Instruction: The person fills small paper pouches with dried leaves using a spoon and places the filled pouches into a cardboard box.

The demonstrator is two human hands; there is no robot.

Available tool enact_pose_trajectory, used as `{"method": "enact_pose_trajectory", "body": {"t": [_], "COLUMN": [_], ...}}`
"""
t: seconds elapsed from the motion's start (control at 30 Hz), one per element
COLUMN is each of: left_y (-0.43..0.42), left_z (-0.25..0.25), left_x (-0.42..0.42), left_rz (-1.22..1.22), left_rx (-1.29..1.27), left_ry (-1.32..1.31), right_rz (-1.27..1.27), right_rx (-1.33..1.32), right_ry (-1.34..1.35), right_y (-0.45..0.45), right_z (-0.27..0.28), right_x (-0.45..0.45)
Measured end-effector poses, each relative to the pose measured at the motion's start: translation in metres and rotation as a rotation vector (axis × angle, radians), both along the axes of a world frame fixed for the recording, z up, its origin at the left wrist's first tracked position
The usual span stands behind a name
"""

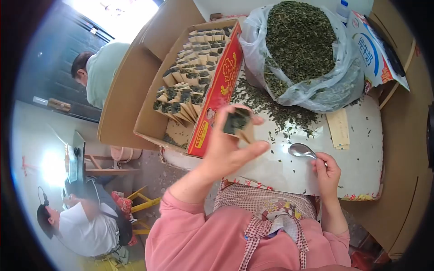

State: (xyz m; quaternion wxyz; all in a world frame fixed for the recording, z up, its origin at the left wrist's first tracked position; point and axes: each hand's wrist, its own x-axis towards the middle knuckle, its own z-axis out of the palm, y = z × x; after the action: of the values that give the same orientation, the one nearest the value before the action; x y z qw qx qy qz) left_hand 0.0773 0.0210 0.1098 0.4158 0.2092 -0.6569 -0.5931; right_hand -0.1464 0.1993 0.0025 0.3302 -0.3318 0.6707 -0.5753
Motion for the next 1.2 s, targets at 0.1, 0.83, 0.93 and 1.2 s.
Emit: {"method": "enact_pose_trajectory", "body": {"t": [0.1, 0.83, 0.93, 1.2], "left_y": [-0.011, -0.054, -0.057, -0.056], "left_z": [0.054, 0.042, 0.039, 0.041], "left_x": [0.03, 0.094, 0.093, 0.088], "left_rz": [0.113, 0.405, 0.386, 0.441], "left_rx": [-0.111, 0.168, 0.244, 0.357], "left_ry": [-0.071, -0.508, -0.556, -0.752], "right_rz": [-0.003, 0.04, 0.045, 0.064], "right_rx": [-0.021, -0.112, -0.131, -0.14], "right_ry": [-0.007, 0.097, 0.154, 0.215], "right_y": [0.001, 0.004, 0.005, 0.005], "right_z": [-0.004, -0.015, -0.014, -0.013], "right_x": [-0.002, 0.0, 0.001, 0.0]}}
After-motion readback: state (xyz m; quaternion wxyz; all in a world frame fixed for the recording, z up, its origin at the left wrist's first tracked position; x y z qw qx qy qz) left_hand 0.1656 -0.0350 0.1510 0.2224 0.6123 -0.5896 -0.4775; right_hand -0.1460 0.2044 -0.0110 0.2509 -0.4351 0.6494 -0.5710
